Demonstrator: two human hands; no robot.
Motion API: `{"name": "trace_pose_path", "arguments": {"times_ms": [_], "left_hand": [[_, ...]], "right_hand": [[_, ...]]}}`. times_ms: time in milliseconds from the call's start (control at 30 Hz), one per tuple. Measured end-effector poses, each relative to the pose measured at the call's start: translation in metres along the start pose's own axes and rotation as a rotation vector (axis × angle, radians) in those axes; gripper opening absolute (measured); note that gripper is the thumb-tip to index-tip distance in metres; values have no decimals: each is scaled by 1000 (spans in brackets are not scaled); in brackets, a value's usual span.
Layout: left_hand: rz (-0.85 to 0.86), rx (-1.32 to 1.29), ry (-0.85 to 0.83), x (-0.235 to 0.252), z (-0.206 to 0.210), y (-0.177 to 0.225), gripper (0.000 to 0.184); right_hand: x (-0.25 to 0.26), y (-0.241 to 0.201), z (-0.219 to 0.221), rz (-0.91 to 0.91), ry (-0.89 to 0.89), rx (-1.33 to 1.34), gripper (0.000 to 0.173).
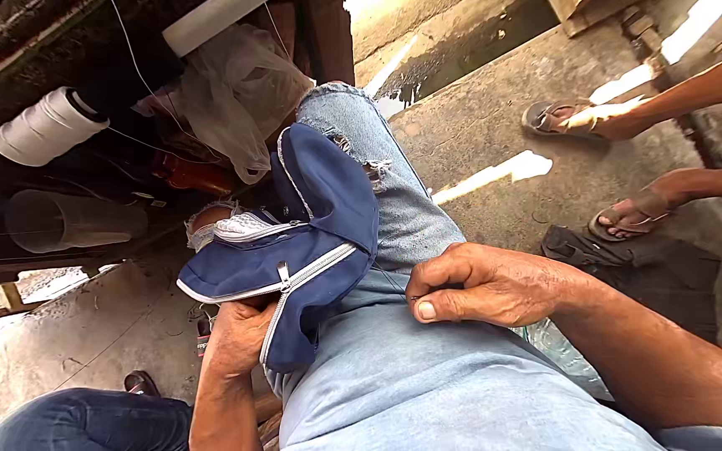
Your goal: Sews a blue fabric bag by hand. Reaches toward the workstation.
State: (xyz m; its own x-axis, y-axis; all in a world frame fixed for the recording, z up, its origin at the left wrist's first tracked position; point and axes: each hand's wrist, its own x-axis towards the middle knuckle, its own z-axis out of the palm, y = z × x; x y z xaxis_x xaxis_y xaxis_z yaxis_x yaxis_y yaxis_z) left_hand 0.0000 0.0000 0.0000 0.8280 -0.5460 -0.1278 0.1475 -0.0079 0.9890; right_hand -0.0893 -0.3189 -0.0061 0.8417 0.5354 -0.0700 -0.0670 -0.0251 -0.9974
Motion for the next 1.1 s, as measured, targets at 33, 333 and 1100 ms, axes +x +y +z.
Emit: {"name": "trace_pose_path", "arguments": {"times_ms": [33,333,1100], "left_hand": [[20,3,-9,-1,-3,-1,26],[115,-12,42,5,-2,1,29],[81,17,86,-2,-8,1,23]], "right_hand": [[-2,0,-2,47,-4,-144,28],[1,-11,-3,-291,155,60,14],[16,10,31,28,547,-798,24]]}}
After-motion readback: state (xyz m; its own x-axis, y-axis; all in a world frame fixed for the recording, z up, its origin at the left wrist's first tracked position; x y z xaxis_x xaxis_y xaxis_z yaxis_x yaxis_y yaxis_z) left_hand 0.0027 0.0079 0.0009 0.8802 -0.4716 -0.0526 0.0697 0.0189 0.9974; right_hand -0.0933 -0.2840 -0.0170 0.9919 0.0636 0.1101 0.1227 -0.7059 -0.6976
